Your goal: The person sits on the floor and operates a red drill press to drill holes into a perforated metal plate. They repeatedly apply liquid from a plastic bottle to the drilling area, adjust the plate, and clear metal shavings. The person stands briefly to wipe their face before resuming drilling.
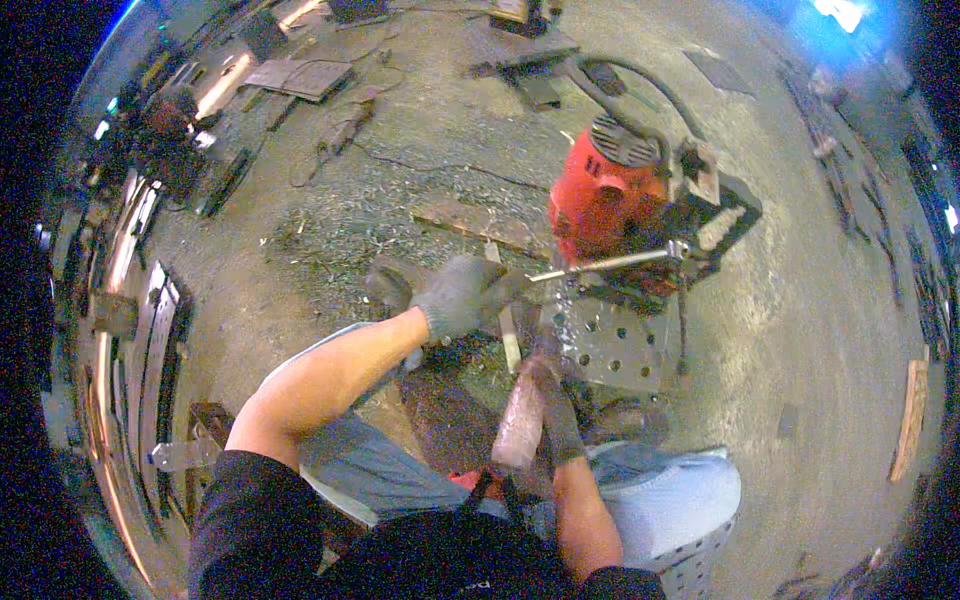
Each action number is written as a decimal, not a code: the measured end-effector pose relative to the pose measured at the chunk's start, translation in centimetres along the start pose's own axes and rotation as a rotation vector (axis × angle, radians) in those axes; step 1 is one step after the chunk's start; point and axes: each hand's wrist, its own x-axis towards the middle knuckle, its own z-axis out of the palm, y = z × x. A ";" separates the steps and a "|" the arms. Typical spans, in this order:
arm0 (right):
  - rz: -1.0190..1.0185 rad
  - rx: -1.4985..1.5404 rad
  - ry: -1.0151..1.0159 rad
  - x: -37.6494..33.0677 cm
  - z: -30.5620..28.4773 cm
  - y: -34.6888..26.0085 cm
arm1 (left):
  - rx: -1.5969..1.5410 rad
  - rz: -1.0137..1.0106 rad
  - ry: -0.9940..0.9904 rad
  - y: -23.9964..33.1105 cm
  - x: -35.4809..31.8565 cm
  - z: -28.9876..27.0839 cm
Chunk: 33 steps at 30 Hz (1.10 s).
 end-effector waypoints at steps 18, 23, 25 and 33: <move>-0.312 -0.101 0.037 -2.7 1.9 -1.5 | -0.029 -0.003 0.059 1.6 -0.5 -0.6; -0.198 -0.067 0.055 -4.2 2.8 -2.7 | 0.032 -0.048 0.002 2.2 -0.6 -1.1; -0.159 -0.056 0.061 -4.1 2.7 -2.6 | 0.039 -0.042 0.015 2.0 -0.7 -0.9; 0.126 0.036 -0.007 0.5 -1.7 0.3 | 0.033 -0.035 0.057 0.5 0.0 0.5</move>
